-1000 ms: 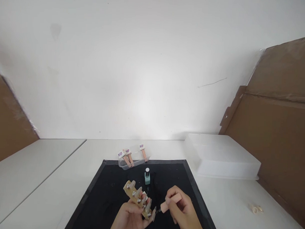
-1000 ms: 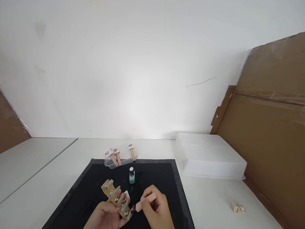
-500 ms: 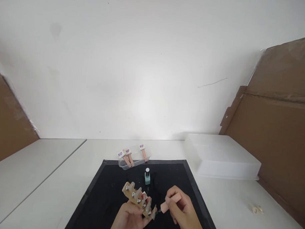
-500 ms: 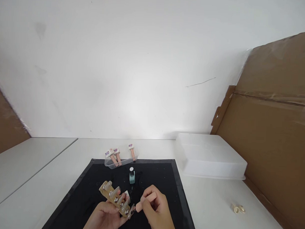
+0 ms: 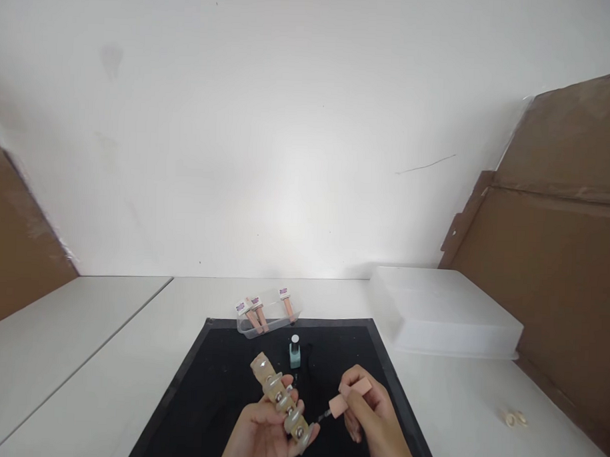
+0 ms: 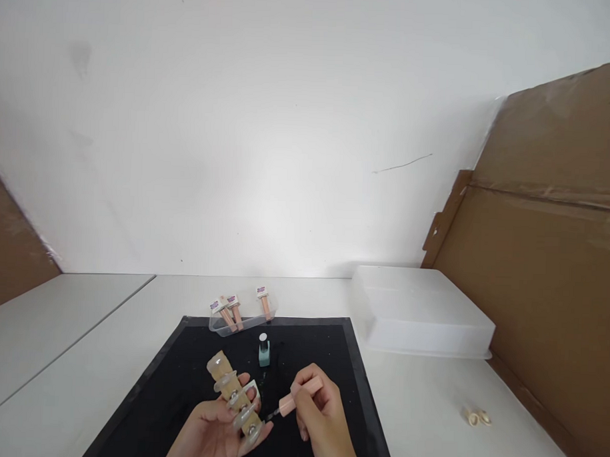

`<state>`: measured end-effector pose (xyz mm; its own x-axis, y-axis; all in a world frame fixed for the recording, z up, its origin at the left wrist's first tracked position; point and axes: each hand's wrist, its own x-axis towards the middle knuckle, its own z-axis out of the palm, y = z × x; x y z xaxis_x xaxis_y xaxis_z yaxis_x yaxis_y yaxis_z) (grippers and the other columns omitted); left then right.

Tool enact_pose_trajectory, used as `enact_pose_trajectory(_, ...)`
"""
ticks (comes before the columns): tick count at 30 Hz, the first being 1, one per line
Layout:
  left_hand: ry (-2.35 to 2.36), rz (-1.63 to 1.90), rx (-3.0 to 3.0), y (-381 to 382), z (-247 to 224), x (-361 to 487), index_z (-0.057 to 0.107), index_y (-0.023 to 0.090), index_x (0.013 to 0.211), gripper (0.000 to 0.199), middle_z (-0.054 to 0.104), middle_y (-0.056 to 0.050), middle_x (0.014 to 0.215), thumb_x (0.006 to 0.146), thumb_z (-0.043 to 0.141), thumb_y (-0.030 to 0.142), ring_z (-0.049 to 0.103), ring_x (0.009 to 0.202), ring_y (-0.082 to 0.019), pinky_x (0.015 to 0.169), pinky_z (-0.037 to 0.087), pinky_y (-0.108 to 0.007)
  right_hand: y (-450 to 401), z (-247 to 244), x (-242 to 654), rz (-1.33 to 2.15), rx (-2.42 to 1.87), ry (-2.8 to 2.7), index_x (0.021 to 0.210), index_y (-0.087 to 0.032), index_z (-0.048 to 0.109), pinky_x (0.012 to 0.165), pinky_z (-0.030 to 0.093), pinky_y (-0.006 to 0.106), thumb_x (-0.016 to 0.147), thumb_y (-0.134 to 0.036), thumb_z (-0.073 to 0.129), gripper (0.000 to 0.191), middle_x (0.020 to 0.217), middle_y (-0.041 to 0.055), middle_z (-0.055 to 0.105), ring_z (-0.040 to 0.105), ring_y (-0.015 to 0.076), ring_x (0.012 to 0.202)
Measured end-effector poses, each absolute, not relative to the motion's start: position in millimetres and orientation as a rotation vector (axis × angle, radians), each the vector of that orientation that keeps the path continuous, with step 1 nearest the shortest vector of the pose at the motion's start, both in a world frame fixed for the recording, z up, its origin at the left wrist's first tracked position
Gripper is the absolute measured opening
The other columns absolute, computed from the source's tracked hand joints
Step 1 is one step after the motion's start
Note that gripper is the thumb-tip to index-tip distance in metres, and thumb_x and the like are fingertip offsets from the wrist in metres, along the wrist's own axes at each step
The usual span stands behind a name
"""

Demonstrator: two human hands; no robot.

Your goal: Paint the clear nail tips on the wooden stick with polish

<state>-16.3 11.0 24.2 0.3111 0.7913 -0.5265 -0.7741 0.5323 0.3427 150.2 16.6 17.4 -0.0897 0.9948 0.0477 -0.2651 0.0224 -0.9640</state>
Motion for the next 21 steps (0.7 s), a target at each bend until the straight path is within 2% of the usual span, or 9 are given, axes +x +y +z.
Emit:
enact_pose_trajectory(3, 0.681, 1.021, 0.023, 11.2, 21.8, -17.1, 0.053, 0.02, 0.102, 0.056, 0.059, 0.001, 0.069, 0.053, 0.045, -0.005, 0.059, 0.072, -0.016, 0.089, 0.038, -0.049, 16.4, 17.1, 150.1, 1.364, -0.934, -1.077, 0.063, -0.018, 0.045, 0.034, 0.019, 0.016, 0.074, -0.051, 0.059, 0.037, 0.039, -0.0118, 0.03, 0.022, 0.0044, 0.033)
enact_pose_trajectory(8, 0.633, 0.992, 0.076, 10.0, 19.2, -17.9, 0.057, 0.018, 0.08, 0.04, 0.058, 0.002, 0.07, 0.05, 0.048, -0.007, 0.057, 0.072, -0.014, 0.09, 0.036, -0.046, 16.0, 18.5, 150.3, 1.381, -0.929, -1.084, 0.064, -0.018, 0.045, 0.034, 0.02, 0.016, 0.074, -0.049, 0.059, 0.036, 0.039, -0.012, 0.031, 0.022, 0.0042, 0.032)
enact_pose_trajectory(14, 0.637, 0.988, 0.138, 10.9, 18.1, -17.7, 0.057, 0.022, 0.101, 0.056, 0.061, 0.003, 0.07, 0.053, 0.054, -0.007, 0.059, 0.071, -0.013, 0.087, 0.039, -0.038, 16.3, 16.6, 150.8, 1.404, -0.905, -1.072, 0.063, -0.018, 0.046, 0.034, 0.02, 0.017, 0.075, -0.048, 0.059, 0.035, 0.038, -0.0122, 0.031, 0.022, 0.0044, 0.032)
enact_pose_trajectory(21, 0.718, 0.996, 0.146, 10.9, 21.3, -16.3, 0.054, 0.018, 0.107, 0.048, 0.066, -0.002, 0.075, 0.062, 0.063, 0.002, 0.062, 0.07, -0.015, 0.074, 0.045, -0.03, 14.6, 18.5, 151.7, 1.461, -0.825, -1.018, 0.065, -0.017, 0.048, 0.035, 0.021, 0.018, 0.075, -0.049, 0.059, 0.035, 0.039, -0.0119, 0.031, 0.021, 0.0046, 0.033)
